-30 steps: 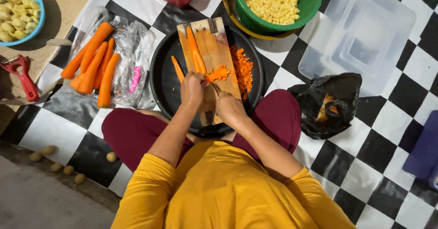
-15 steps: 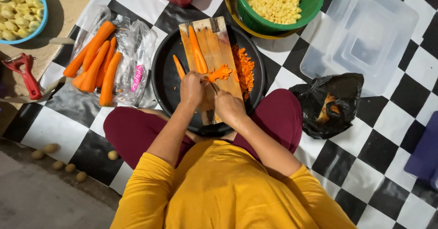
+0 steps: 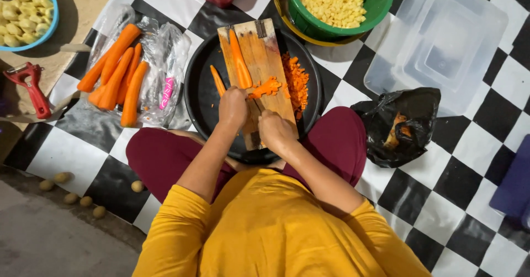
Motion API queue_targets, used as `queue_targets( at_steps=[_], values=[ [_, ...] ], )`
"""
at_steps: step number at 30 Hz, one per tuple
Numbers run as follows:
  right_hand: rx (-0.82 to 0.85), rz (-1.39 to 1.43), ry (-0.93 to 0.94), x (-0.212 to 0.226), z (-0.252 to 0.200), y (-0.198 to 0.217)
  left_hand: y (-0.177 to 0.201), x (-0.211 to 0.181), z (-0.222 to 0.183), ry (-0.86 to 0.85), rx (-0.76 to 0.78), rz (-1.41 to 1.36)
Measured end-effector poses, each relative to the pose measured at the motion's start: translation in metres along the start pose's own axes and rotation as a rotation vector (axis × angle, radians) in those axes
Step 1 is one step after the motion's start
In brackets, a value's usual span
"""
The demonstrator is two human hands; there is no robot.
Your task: A person sitting on a checkered floor uses a manual wooden slicer to shred carrots into a black tray, surrounded by bowls of other prepared ingredients.
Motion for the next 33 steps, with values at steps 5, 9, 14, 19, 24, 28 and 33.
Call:
queue_targets(
  at_steps=[5,9,14,19,24,28,33],
  values=[
    [0.024,-0.033,0.071,-0.025,0.051,-0.047,0.004,-0.004,-0.002,-0.006,-0.023,0.022],
    [0.024,0.003,0.078,-0.048,0.029,-0.051,-0.001,0.005,-0.007,-0.051,-0.03,0.059],
    [-0.068,-0.1,0.218,-0.104,0.018,-0.031,-0.024,-0.008,-0.044,-0.422,-0.301,0.159],
    [-0.11,0.244,0.008,-0.135,0.009,-0.01,-0.06,-0.038,-0.057,-0.225,-0.15,0.044],
    [-0.15,0.423,0.002,-0.12,-0.016,0.024,-0.114,-0.043,-0.02,-0.254,-0.057,0.031],
    [-0.211,0.454,-0.006,-0.135,-0.017,0.02,-0.118,-0.075,-0.005,-0.283,-0.082,0.042],
    [-0.255,0.455,-0.057,-0.144,-0.013,0.02,-0.125,-0.096,0.008,-0.445,-0.025,-0.273]
  ],
)
Point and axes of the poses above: each hand's wrist, its own z-axis towards the middle knuckle, its own y-axis out of the back of the hand, x = y × z, the point moved 2 cm from there along z, towards the middle knuckle, and after that the axes turned 10 degrees about -x, right-handed, at the moved point
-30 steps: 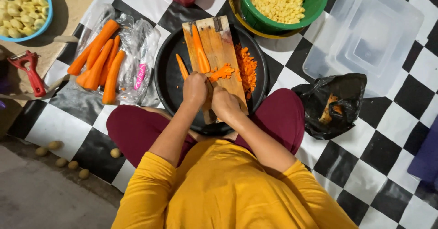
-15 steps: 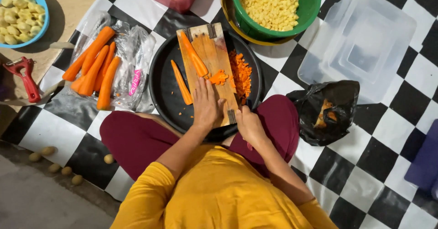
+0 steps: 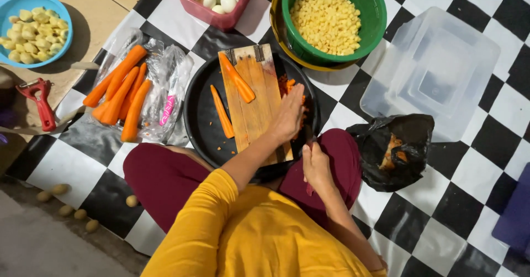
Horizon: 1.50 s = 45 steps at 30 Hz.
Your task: A person sitting on a checkered floor uses a manual wooden slicer to shred carrots into a black tray, surrounded by bowls of other prepared ingredients.
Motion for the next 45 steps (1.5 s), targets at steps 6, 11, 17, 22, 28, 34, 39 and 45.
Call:
queue_targets(
  at_steps=[6,11,17,22,28,34,39,45],
  values=[
    [0.024,0.015,0.003,0.006,0.009,-0.01,0.103,0.062,0.054,-0.49,0.016,0.584],
    [0.102,0.0,0.061,0.001,0.014,-0.038,0.134,0.126,0.039,-0.422,0.382,0.834],
    [0.145,0.026,0.133,0.02,0.004,-0.044,0.163,0.105,0.036,-0.406,0.122,0.845],
    [0.147,-0.022,0.166,0.033,0.019,-0.052,0.133,0.142,0.037,0.541,0.098,0.229],
    [0.162,-0.326,0.205,0.067,0.066,-0.074,0.133,0.073,0.015,0.812,-0.132,-0.105],
    [0.195,-0.352,0.06,0.119,0.081,-0.097,0.135,0.059,0.016,0.699,-0.054,0.169],
    [0.214,-0.316,-0.003,0.174,0.061,-0.08,0.131,0.088,0.019,0.686,-0.057,0.097],
    [0.215,-0.34,0.001,0.159,0.101,-0.105,0.14,0.081,0.016,0.693,-0.087,0.011]
  ],
)
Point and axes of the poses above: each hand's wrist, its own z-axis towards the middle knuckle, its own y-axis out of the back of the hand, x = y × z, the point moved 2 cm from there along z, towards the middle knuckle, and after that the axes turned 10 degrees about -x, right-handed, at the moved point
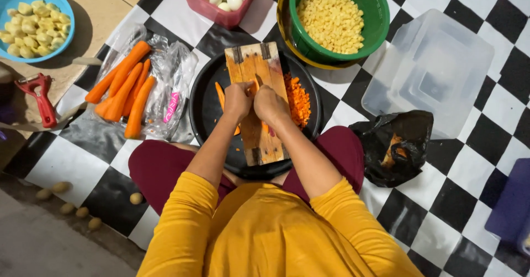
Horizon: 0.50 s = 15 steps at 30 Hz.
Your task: A person sitting on a checkered floor uses a manual wooden slicer to shred carrots into a black tray, surrounded by bowls of other prepared ingredients.
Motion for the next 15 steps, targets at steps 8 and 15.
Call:
queue_targets(
  at_steps=[8,15],
  values=[
    [0.083,-0.105,-0.033,-0.008,-0.037,0.002,0.002,0.0,-0.002,-0.018,-0.014,-0.032],
    [0.18,-0.109,-0.064,-0.041,-0.085,-0.012,-0.002,0.007,0.005,-0.004,-0.01,0.01]
  ],
)
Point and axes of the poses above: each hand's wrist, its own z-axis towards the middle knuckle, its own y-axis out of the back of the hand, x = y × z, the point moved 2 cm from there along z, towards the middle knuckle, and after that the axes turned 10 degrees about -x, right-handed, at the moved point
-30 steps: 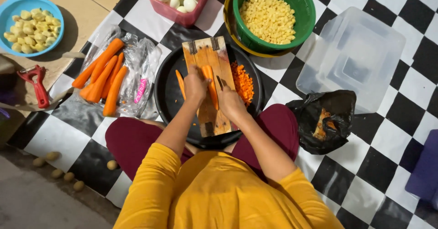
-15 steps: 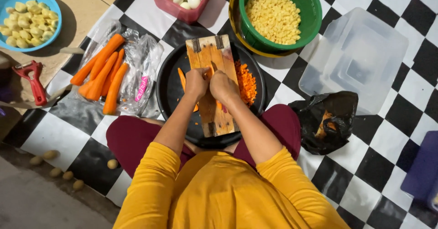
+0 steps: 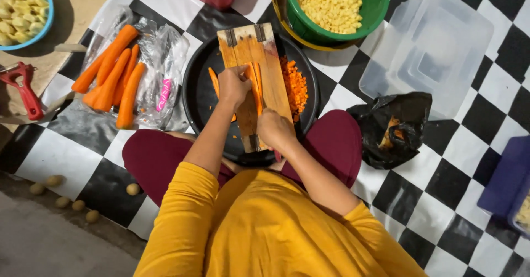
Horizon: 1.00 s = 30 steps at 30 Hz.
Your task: A person sitting on a checkered floor uses a manual wooden slicer to shred carrots into a black tray, surrounded by bowls of other prepared ingredients.
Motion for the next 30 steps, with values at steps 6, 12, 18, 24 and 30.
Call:
queue_targets(
  at_steps=[6,12,18,24,30],
  values=[
    [-0.152,-0.539,0.582,-0.114,0.044,-0.102,0.001,-0.002,-0.006,0.043,0.025,-0.134],
    [-0.331,0.006,0.338,-0.034,0.031,-0.021,-0.002,-0.007,0.0,0.061,0.013,-0.027],
    [-0.215,0.062,0.096,0.017,0.097,-0.014,0.007,-0.009,-0.002,0.032,0.009,0.047],
    [-0.217,-0.058,0.109,0.031,0.099,-0.006,0.009,-0.01,-0.004,0.021,-0.009,0.018],
    [-0.125,0.007,0.052,0.057,0.024,0.034,0.001,0.003,-0.003,-0.041,-0.046,-0.026]
  ],
)
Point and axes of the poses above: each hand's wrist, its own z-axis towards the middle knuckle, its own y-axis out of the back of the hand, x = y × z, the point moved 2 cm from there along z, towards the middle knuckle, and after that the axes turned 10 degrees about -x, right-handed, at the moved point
